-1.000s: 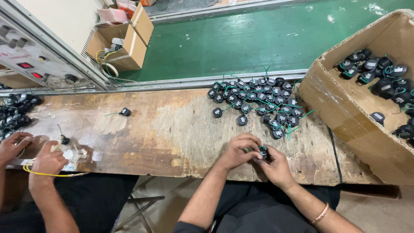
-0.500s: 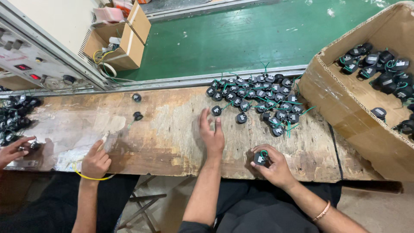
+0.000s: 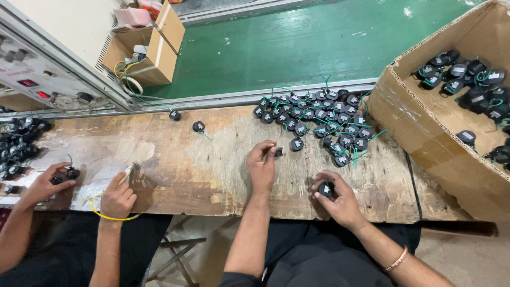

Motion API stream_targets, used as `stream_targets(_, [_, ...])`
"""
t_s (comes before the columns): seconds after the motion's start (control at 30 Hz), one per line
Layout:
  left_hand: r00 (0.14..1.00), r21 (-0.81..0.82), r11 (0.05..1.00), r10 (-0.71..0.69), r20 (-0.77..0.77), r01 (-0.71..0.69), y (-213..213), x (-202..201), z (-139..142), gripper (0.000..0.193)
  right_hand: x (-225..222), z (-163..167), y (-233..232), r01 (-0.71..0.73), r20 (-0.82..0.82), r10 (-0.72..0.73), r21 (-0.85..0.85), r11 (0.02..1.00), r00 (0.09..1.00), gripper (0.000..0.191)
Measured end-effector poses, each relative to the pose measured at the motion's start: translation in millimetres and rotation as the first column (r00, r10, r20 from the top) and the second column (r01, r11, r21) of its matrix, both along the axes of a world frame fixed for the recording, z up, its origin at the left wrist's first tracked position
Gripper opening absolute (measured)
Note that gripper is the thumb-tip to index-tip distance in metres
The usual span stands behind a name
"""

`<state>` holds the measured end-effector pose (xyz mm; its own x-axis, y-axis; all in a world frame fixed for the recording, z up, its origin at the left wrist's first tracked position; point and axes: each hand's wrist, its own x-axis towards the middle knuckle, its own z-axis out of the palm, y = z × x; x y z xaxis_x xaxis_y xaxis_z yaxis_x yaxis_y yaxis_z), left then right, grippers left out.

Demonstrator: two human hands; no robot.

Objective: The person picks up black wired adapter components from the workbench, coils and secures each green wire, and places the bundled units into a large cardboard box beside the bench, working through the pile one unit at a time.

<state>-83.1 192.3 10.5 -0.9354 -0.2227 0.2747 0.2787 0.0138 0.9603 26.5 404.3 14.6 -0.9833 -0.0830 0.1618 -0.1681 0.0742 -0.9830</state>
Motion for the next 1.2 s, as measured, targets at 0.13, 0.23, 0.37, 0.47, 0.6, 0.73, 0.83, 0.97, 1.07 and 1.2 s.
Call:
stream_targets(0.13, [0.867,0.43,0.756,-0.468,-0.172,0.494,7.3,17.2,2.6,0.006,-4.8,-5.6,3.2,-0.003,-0.007,0.003,-0.006,1.0,1.0,0.068])
stream_targets(0.23, [0.629,0.096,0.626,-0.745,-0.221,0.774,20.2,29.7,12.1,0.01,-5.2,-12.2,3.7,-0.016,-0.093,0.047,0.313,0.95,0.995,0.064])
stream_targets(0.37, [0.713,-0.246,0.755,-0.655,-0.25,0.608,31.1,32.2,21.1,0.013,-7.1,-18.0,2.1,-0.024,-0.057,0.049,0.373,0.928,0.997,0.048])
stream_targets(0.47, [0.803,-0.168,0.828,-0.56,-0.206,0.535,28.2,30.7,21.4,0.012,-6.2,-16.3,2.5,-0.003,-0.072,0.024,0.273,0.962,0.997,0.045])
stream_targets(0.6, [0.781,-0.242,0.797,-0.598,-0.178,0.554,22.1,35.9,20.3,0.011,-5.0,-12.3,1.3,0.03,-0.165,0.016,0.27,0.963,0.986,0.046])
stream_targets(0.73, [0.68,-0.321,0.743,-0.668,-0.303,0.587,17.1,33.4,24.0,0.014,-3.1,-12.0,3.9,0.082,-0.153,-0.05,0.209,0.975,0.987,0.046])
stream_targets(0.83, [0.669,-0.31,0.734,-0.679,-0.304,0.604,17.2,30.9,22.9,0.015,-2.5,-11.7,4.9,0.14,-0.194,-0.096,0.222,0.965,0.976,0.043])
stream_targets(0.97, [0.677,-0.057,0.686,-0.726,-0.12,0.725,21.5,33.5,8.5,0.024,1.4,-4.9,-0.1,0.146,-0.253,-0.081,0.25,0.957,0.964,0.043])
stream_targets(1.07, [0.65,0.235,0.63,-0.76,-0.012,0.741,24.6,33.3,-4.8,0.031,2.9,3.2,-4.5,0.123,-0.248,-0.054,0.272,0.954,0.967,0.041])
stream_targets(1.2, [0.661,0.197,0.646,-0.75,-0.014,0.737,27.6,31.6,-9.1,0.026,2.5,6.1,-5.0,0.153,-0.253,-0.077,0.295,0.943,0.964,0.037])
